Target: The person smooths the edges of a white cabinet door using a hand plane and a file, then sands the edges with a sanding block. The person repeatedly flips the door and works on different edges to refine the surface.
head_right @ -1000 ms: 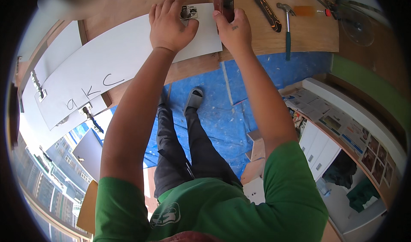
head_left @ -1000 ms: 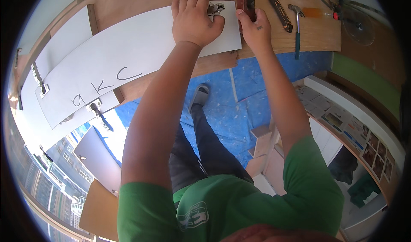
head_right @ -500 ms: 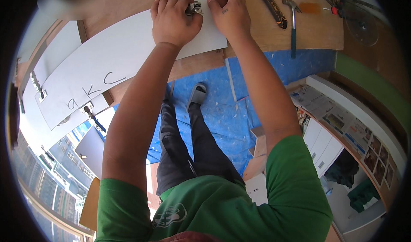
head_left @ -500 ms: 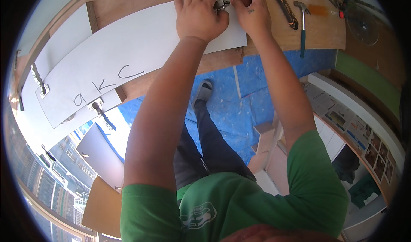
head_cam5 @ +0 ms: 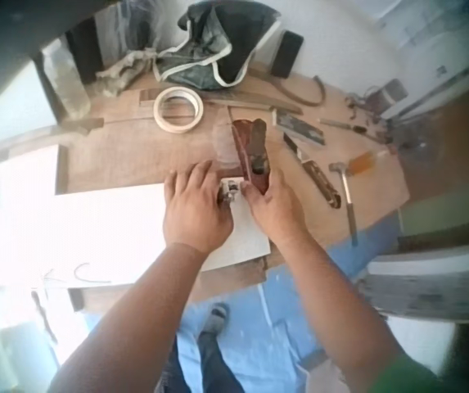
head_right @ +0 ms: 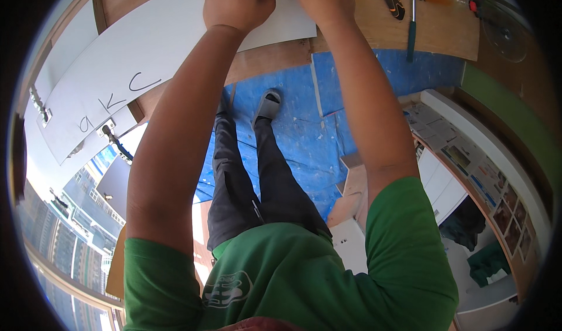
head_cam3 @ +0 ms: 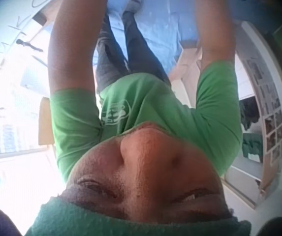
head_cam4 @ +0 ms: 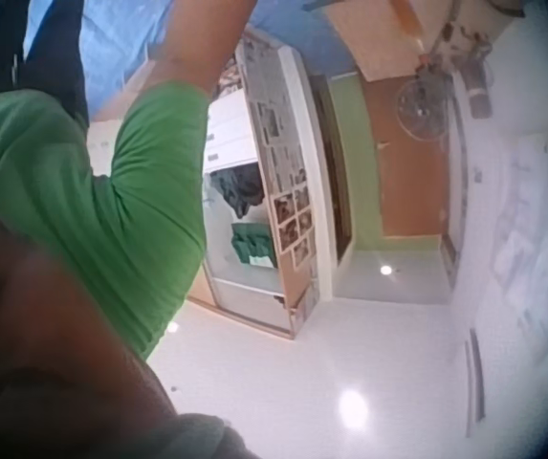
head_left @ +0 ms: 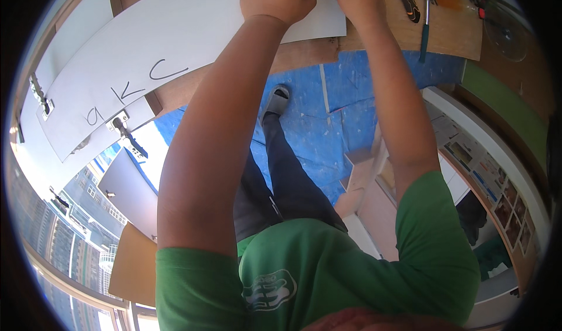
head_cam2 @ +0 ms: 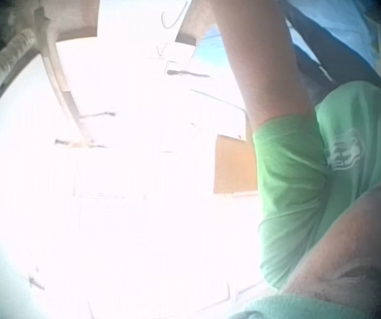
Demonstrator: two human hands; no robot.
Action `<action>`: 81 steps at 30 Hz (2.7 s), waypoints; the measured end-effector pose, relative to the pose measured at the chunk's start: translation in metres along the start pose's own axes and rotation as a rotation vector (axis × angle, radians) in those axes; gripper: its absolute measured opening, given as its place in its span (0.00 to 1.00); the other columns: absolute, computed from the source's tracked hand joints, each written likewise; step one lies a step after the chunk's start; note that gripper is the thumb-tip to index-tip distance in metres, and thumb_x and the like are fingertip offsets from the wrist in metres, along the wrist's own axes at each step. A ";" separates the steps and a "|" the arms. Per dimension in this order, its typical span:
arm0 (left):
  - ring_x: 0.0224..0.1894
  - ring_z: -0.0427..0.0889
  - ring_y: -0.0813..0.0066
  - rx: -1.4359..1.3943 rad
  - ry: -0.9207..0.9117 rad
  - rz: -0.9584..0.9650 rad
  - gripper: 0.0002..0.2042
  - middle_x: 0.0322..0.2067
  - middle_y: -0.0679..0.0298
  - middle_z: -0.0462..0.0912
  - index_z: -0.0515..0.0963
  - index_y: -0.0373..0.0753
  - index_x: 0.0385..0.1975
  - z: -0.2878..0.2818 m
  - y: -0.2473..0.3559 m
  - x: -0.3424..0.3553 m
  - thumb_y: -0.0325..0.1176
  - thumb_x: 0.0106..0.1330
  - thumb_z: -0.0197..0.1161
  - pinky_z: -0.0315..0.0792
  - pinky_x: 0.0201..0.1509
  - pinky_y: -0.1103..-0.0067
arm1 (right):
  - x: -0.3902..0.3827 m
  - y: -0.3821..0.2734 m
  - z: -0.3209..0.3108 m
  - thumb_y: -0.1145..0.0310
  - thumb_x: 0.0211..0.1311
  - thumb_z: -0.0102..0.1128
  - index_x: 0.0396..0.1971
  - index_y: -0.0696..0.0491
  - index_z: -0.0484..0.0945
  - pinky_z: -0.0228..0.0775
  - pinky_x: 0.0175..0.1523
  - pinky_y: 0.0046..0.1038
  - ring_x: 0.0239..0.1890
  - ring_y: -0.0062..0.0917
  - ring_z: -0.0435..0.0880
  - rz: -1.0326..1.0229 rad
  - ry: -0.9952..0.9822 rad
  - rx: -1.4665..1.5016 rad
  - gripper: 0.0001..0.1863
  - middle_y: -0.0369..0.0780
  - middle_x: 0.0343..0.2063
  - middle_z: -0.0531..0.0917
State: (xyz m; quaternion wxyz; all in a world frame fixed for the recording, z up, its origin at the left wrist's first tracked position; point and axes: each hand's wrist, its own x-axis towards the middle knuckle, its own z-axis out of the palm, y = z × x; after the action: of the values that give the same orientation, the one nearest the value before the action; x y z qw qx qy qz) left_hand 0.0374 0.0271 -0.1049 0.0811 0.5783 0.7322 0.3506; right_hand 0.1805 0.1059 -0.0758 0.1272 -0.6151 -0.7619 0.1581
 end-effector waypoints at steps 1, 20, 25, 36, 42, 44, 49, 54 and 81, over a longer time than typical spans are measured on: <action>0.72 0.67 0.52 -0.003 0.003 -0.005 0.24 0.67 0.54 0.75 0.76 0.39 0.61 0.001 0.000 -0.001 0.32 0.62 0.61 0.52 0.80 0.55 | -0.001 0.000 0.000 0.47 0.67 0.66 0.53 0.60 0.75 0.77 0.53 0.50 0.49 0.57 0.85 -0.004 -0.002 -0.023 0.31 0.59 0.43 0.86; 0.75 0.63 0.54 0.055 -0.074 -0.051 0.27 0.70 0.55 0.70 0.73 0.39 0.64 -0.001 0.002 0.000 0.33 0.63 0.61 0.48 0.82 0.58 | -0.022 -0.007 -0.019 0.45 0.68 0.64 0.58 0.61 0.75 0.78 0.52 0.45 0.45 0.52 0.88 0.085 -0.120 -0.049 0.34 0.56 0.40 0.88; 0.74 0.64 0.54 0.032 -0.064 -0.064 0.27 0.70 0.55 0.71 0.73 0.40 0.64 -0.004 0.002 -0.002 0.32 0.61 0.61 0.48 0.82 0.58 | -0.047 0.000 -0.024 0.46 0.65 0.68 0.53 0.60 0.77 0.78 0.51 0.42 0.42 0.48 0.88 0.089 -0.136 0.040 0.32 0.53 0.38 0.88; 0.74 0.65 0.54 0.063 -0.051 -0.048 0.28 0.69 0.55 0.72 0.74 0.39 0.64 -0.001 0.003 -0.001 0.32 0.60 0.62 0.49 0.82 0.58 | -0.108 0.043 -0.021 0.40 0.62 0.68 0.40 0.57 0.73 0.79 0.43 0.45 0.35 0.48 0.88 0.126 -0.170 0.024 0.32 0.51 0.29 0.86; 0.73 0.66 0.54 0.068 -0.052 -0.042 0.27 0.69 0.55 0.72 0.74 0.39 0.63 -0.001 0.002 -0.001 0.33 0.61 0.62 0.50 0.81 0.58 | -0.184 0.066 -0.037 0.52 0.65 0.73 0.47 0.57 0.74 0.79 0.42 0.36 0.32 0.36 0.87 0.262 -0.211 0.276 0.26 0.45 0.30 0.86; 0.73 0.66 0.53 0.050 -0.051 -0.046 0.26 0.68 0.55 0.73 0.75 0.39 0.62 -0.002 0.001 0.002 0.33 0.61 0.62 0.50 0.81 0.58 | -0.212 0.086 -0.037 0.55 0.66 0.73 0.50 0.58 0.74 0.79 0.44 0.34 0.35 0.32 0.87 0.261 -0.084 0.468 0.25 0.43 0.34 0.86; 0.72 0.67 0.52 0.046 -0.024 -0.036 0.25 0.67 0.54 0.74 0.75 0.40 0.61 -0.002 0.000 -0.002 0.33 0.61 0.61 0.51 0.81 0.57 | -0.183 0.059 -0.073 0.62 0.70 0.64 0.56 0.59 0.73 0.79 0.49 0.31 0.36 0.25 0.82 0.509 -0.264 1.114 0.22 0.42 0.38 0.83; 0.71 0.68 0.49 0.003 -0.041 -0.049 0.27 0.67 0.52 0.75 0.76 0.38 0.60 -0.003 0.005 0.001 0.36 0.57 0.61 0.52 0.81 0.57 | -0.103 0.070 -0.054 0.59 0.65 0.68 0.49 0.58 0.77 0.79 0.46 0.34 0.38 0.28 0.86 0.419 -0.244 1.120 0.21 0.40 0.39 0.84; 0.69 0.71 0.51 -0.010 0.028 -0.040 0.25 0.63 0.52 0.78 0.77 0.39 0.57 -0.002 -0.002 0.001 0.33 0.56 0.61 0.54 0.79 0.58 | 0.012 -0.017 -0.007 0.46 0.64 0.68 0.48 0.55 0.83 0.77 0.52 0.48 0.48 0.52 0.86 -0.097 0.009 -0.088 0.26 0.53 0.41 0.86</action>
State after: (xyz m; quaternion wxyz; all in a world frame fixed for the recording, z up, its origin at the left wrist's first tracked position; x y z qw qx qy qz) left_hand 0.0343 0.0274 -0.1039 0.0804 0.5582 0.7428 0.3607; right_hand 0.1655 0.1155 -0.0625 0.1111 -0.5831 -0.7964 0.1153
